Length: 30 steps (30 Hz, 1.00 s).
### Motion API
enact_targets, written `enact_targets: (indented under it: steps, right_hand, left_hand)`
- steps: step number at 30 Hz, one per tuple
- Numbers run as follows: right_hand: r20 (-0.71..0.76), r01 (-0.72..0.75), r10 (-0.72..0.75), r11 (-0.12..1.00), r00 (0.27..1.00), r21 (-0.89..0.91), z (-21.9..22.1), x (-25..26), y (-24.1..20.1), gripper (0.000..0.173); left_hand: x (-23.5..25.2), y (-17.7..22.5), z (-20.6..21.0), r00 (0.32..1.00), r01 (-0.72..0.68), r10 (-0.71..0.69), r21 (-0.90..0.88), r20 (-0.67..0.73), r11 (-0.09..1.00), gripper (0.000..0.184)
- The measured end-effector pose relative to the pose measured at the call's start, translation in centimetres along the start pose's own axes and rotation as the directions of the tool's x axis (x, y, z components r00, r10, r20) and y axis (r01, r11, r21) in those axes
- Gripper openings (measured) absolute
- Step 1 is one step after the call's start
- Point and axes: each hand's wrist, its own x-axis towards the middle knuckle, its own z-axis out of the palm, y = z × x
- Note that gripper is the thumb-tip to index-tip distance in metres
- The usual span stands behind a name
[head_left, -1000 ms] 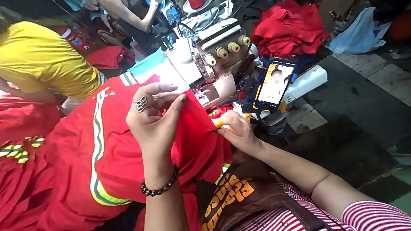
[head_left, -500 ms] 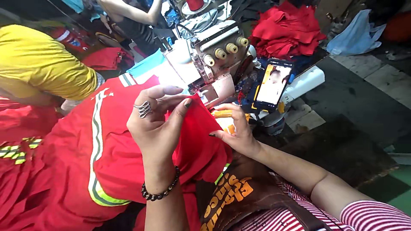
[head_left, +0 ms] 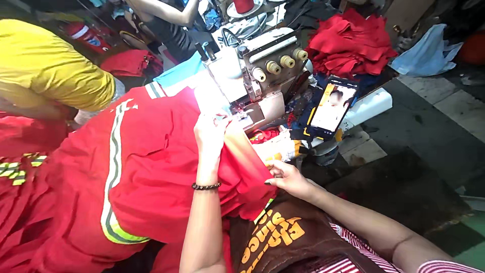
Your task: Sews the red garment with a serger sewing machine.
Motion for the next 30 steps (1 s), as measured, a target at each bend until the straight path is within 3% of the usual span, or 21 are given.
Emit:
enact_targets:
  steps: [3,7,9,14,17,21,23,30]
  right_hand:
    - [-0.001,-0.029,0.029,0.999,1.000,0.014,-0.1,0.1,0.6,0.042]
    - [0.070,-0.023,0.023,1.000,0.997,-0.009,-0.4,0.0,1.1,0.037]
    - [0.093,-0.021,0.019,1.000,0.995,0.019,-0.6,-0.7,1.1,0.034]
    - [0.114,0.045,-0.056,0.994,0.992,0.098,-1.5,-1.6,0.3,0.030]
    - [0.108,0.082,-0.095,0.990,0.990,0.119,-1.8,-1.4,-0.4,0.029]
    - [0.103,0.104,-0.116,0.987,0.988,0.122,-1.6,-0.2,-1.0,0.030]
    - [0.049,0.101,-0.107,0.988,0.993,0.117,-1.3,1.0,-1.5,0.029]
    - [-0.116,0.103,-0.103,0.995,0.988,-0.007,-1.0,7.3,-3.5,0.023]
  left_hand:
    - [-0.5,1.2,0.7,0.997,-0.075,0.074,0.196,0.010,0.978,0.015]
    - [-2.2,4.1,4.1,0.998,0.047,-0.022,0.422,-0.064,0.905,0.028]
    - [-3.7,4.9,5.9,0.997,0.043,-0.004,0.485,-0.081,0.873,0.035]
    - [-3.6,4.7,6.5,0.997,-0.009,0.046,0.463,-0.067,0.886,0.037]
    - [-3.1,4.4,5.9,1.000,0.029,-0.024,0.401,-0.017,0.916,0.039]
    - [-1.4,4.0,4.1,0.983,0.179,-0.185,0.250,-0.002,0.951,0.033]
    - [-0.1,2.8,3.2,0.987,0.150,-0.157,0.204,0.020,0.967,0.029]
    - [3.8,-0.4,1.4,0.984,0.059,-0.115,0.366,0.135,0.929,0.040]
